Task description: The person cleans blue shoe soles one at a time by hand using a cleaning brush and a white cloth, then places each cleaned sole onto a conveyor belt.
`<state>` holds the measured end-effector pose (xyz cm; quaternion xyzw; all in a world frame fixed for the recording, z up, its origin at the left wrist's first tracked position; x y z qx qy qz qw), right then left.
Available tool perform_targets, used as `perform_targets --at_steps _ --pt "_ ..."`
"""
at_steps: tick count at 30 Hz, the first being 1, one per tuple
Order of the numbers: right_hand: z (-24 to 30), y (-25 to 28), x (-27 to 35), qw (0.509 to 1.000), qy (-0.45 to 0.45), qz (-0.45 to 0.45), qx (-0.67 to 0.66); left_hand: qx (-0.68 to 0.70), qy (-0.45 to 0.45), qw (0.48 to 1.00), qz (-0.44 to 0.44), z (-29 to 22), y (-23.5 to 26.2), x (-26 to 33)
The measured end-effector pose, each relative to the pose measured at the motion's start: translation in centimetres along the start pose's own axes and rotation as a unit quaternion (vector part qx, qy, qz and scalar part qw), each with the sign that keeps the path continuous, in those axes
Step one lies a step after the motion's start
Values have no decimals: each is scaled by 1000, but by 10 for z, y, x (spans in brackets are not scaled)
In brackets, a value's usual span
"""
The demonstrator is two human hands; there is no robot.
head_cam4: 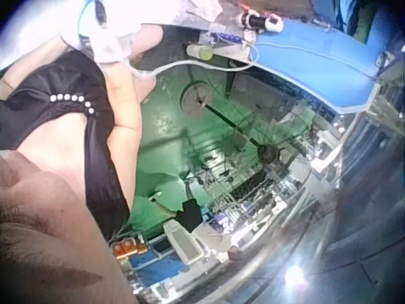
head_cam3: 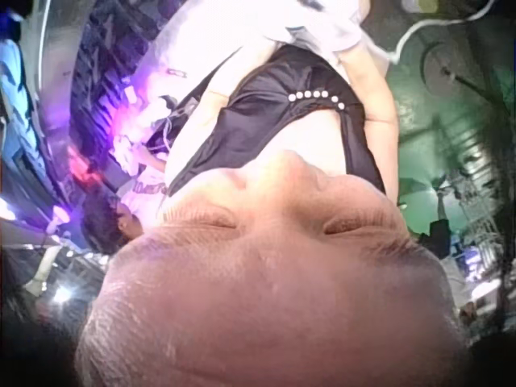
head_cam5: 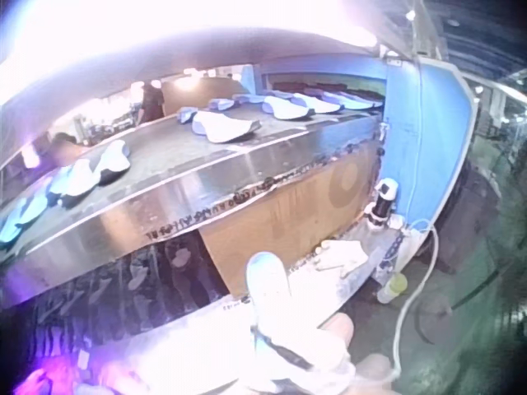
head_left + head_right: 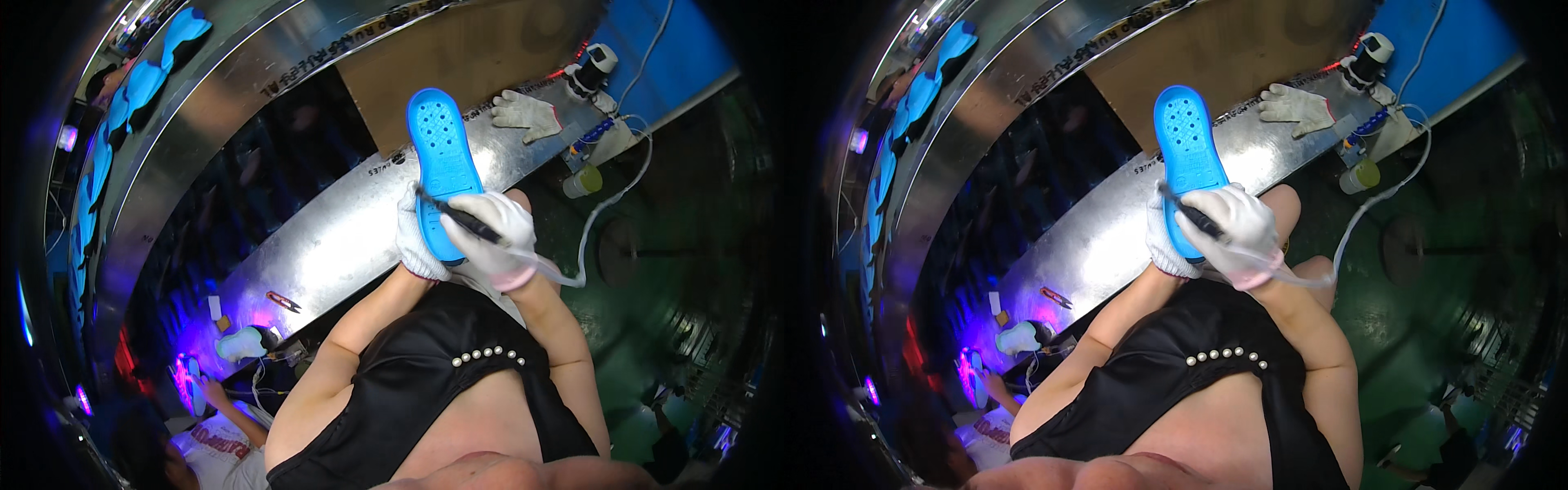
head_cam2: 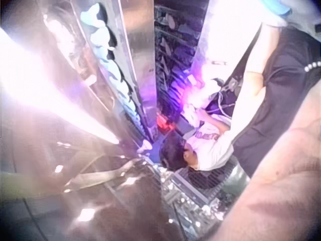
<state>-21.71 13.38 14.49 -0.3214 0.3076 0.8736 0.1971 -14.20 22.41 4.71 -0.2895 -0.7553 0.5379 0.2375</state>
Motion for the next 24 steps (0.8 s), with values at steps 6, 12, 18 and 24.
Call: perform_targets --at_steps 6,12,18,24 --pt "-7 4 3 996 58 -10 60 -11 33 999 -17 -3 4 1" --pt "2 2 15 992 -33 37 -115 10 3 1000 18 -10 13 -8" --pt "24 -1 27 986 -95 49 -131 38 89 980 172 -25 3 -16" --pt "2 25 16 962 118 242 40 -21 192 965 178 -51 -2 -20"
Point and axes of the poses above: each hand's wrist, its own x-axis away from the middle knuckle, its own y-axis out of the back of the hand, z = x × y, the point moved 1 cm from there along -x, towards the middle knuckle, and after that the axes turned 6 degrees about -x, right-handed, at the moved point
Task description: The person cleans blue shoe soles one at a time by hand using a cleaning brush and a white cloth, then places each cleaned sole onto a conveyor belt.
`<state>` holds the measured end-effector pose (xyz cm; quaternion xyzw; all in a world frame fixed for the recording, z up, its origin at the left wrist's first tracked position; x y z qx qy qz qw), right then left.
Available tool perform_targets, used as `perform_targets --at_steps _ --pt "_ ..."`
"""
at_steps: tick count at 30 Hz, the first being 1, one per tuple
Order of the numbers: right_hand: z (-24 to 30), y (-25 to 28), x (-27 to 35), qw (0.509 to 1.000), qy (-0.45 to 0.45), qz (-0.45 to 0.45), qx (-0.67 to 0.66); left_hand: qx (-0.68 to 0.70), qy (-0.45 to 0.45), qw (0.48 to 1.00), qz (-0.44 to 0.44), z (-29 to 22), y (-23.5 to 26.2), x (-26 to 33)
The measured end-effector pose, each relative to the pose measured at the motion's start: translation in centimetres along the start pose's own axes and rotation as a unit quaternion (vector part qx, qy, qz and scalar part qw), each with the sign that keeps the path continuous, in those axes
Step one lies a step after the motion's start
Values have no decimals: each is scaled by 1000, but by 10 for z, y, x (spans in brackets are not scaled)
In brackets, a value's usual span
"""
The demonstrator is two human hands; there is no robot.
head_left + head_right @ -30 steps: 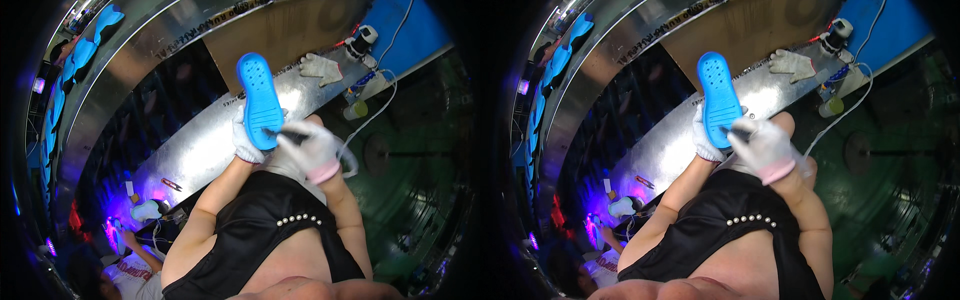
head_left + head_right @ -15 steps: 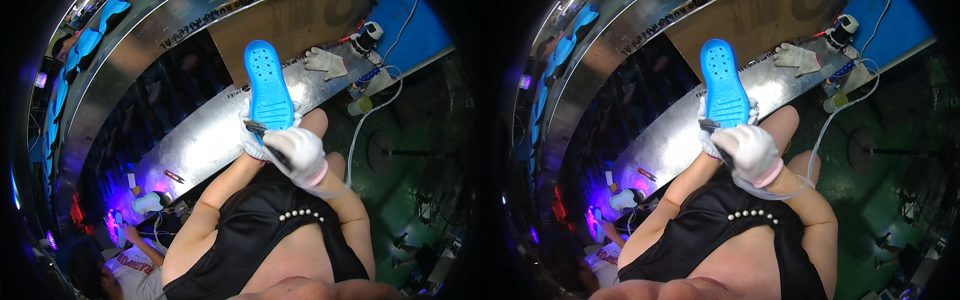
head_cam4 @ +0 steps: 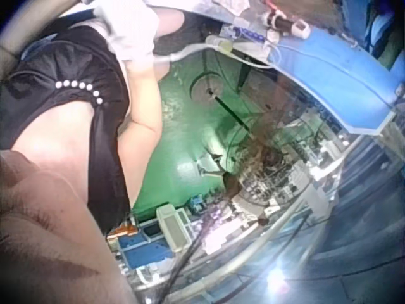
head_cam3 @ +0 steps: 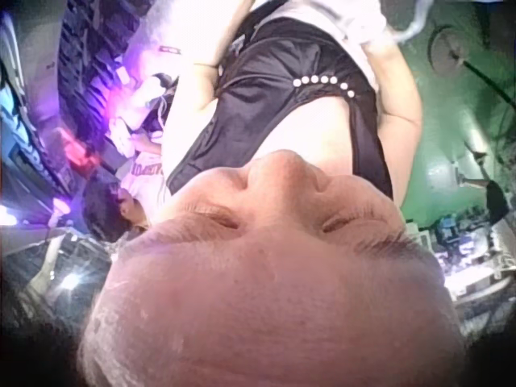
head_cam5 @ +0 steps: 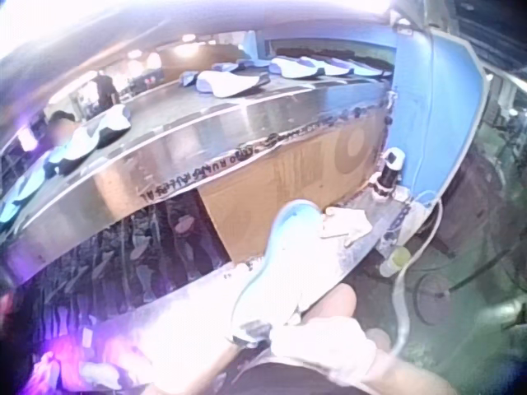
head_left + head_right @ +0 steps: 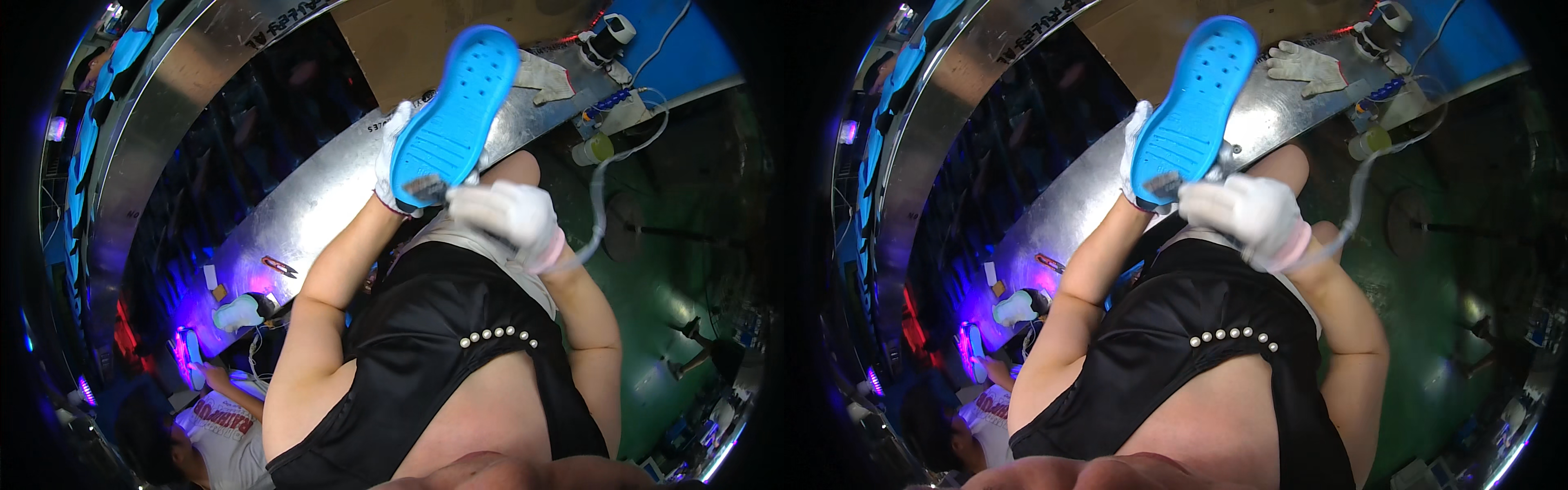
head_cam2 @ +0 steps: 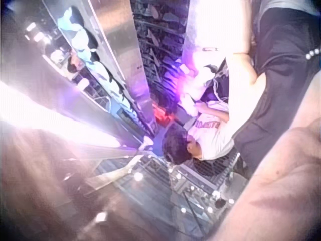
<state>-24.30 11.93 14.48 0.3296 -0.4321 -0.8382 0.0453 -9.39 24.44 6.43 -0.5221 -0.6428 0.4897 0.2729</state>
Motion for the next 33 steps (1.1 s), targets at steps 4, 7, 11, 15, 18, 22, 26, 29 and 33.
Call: perform_targets --at_steps 4,7,11,15,18,22,26,29,33 --pt "-4 10 -8 987 -49 -8 -153 -157 97 968 -172 -17 -16 7" --pt "-1 -1 -12 993 -14 -51 -107 -192 139 966 -105 -24 -22 -2" --pt "19 0 -18 981 -62 -54 -176 -269 135 946 -117 -38 -22 1" --pt "12 3 -12 998 -19 7 -58 -312 139 935 -99 -47 -34 -2" --pt "25 6 -10 999 -27 9 -40 -426 133 887 -121 -55 -29 -4" --pt "8 11 -9 997 -30 -51 -49 -608 -21 793 -28 -71 0 2" --pt "20 20 -11 1000 -6 -16 20 -544 82 829 -106 -71 -26 5" --pt "4 26 -13 996 -23 -76 -31 -386 257 864 -196 -78 -49 -1" --pt "27 35 -15 998 -9 -18 64 -696 -108 710 -6 -84 -24 2"
Point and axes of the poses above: each hand's wrist, its own x-axis away from the middle knuckle, its own y-axis out of the back of the hand, z = x × y, the point moved 1 cm from there along -x, towards the middle knuckle, and after that the axes turned 6 degrees about -x, right-handed, at the moved point
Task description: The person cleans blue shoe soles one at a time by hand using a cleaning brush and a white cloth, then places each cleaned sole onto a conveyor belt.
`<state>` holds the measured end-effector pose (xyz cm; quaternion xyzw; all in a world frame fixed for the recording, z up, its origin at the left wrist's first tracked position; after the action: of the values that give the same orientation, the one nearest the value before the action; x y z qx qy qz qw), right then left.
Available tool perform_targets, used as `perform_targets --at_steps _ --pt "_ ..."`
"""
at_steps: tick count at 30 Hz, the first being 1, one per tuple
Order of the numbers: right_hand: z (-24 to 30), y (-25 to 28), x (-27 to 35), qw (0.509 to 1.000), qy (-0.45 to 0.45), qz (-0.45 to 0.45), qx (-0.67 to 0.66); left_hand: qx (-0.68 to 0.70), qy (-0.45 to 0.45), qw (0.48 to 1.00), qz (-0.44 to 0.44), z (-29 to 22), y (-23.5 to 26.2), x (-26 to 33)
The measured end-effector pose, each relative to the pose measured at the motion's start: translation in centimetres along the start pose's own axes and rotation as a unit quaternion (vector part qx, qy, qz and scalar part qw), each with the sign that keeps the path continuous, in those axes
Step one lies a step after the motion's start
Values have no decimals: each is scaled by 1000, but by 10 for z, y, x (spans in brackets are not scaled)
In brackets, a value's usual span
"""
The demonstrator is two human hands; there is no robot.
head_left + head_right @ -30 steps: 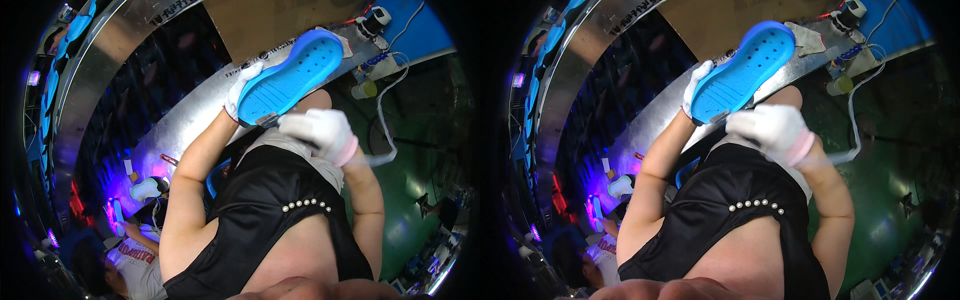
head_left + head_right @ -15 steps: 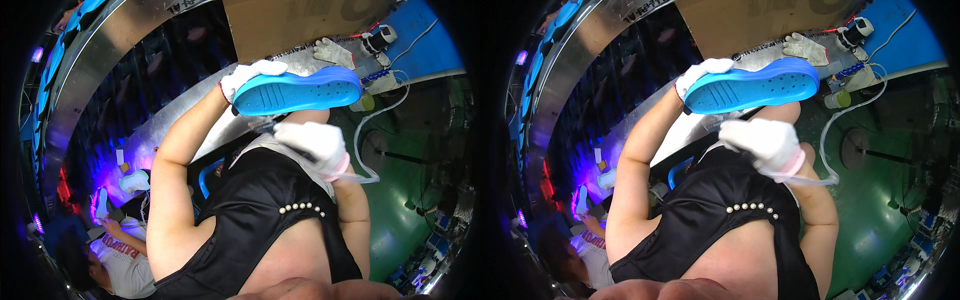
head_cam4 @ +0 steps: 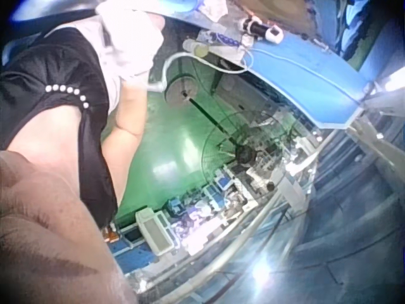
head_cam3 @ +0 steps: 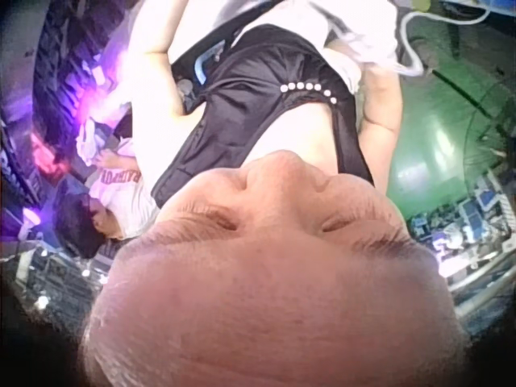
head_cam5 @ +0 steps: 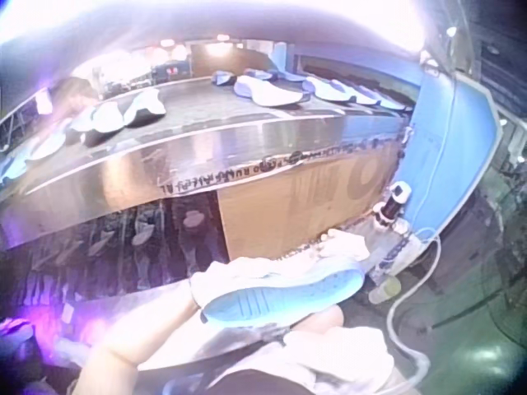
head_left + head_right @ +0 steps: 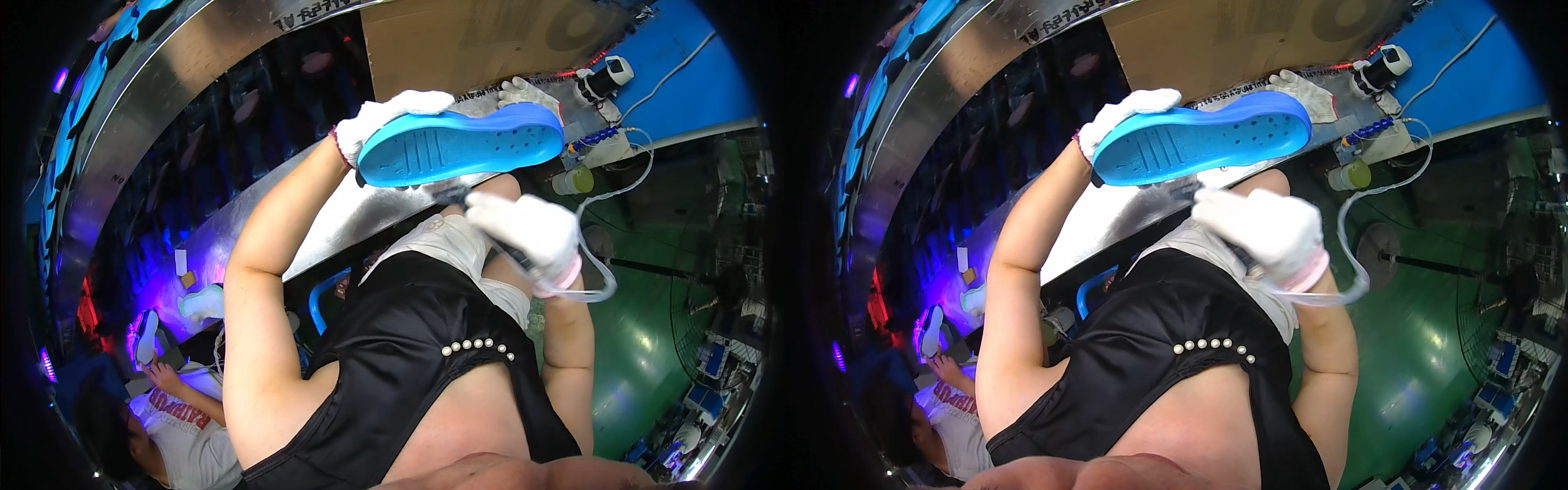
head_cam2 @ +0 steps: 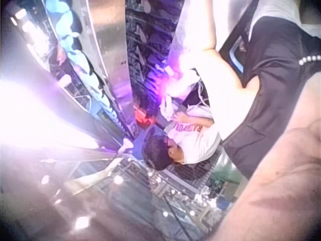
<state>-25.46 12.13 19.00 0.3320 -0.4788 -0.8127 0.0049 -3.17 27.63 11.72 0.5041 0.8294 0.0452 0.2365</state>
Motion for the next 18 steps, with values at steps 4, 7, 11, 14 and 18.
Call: perform_targets --at_steps 4,7,11,14,18 --pt "-9 9 -3 1000 11 -15 24 314 360 875 79 -25 -3 -5" --pt "1 9 -3 989 -40 -36 -141 442 303 842 68 -23 -8 3" --pt "-24 -24 -15 926 -127 -299 -192 615 187 763 -68 -40 -68 -3" --pt "-11 -32 -24 967 30 -248 57 765 122 625 -91 -28 -77 5" --pt "1 -28 4 945 2 -276 -173 648 64 757 -55 -48 -52 20"
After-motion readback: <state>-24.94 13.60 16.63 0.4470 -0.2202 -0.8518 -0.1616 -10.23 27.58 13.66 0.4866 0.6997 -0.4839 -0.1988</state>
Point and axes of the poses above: each hand's wrist, its own x-axis away from the middle knuckle, its own y-axis out of the back of the hand, z = x × y, the point moved 1 cm from there along -x, towards the middle knuckle, and after that the axes turned 6 degrees about -x, right-handed, at the moved point
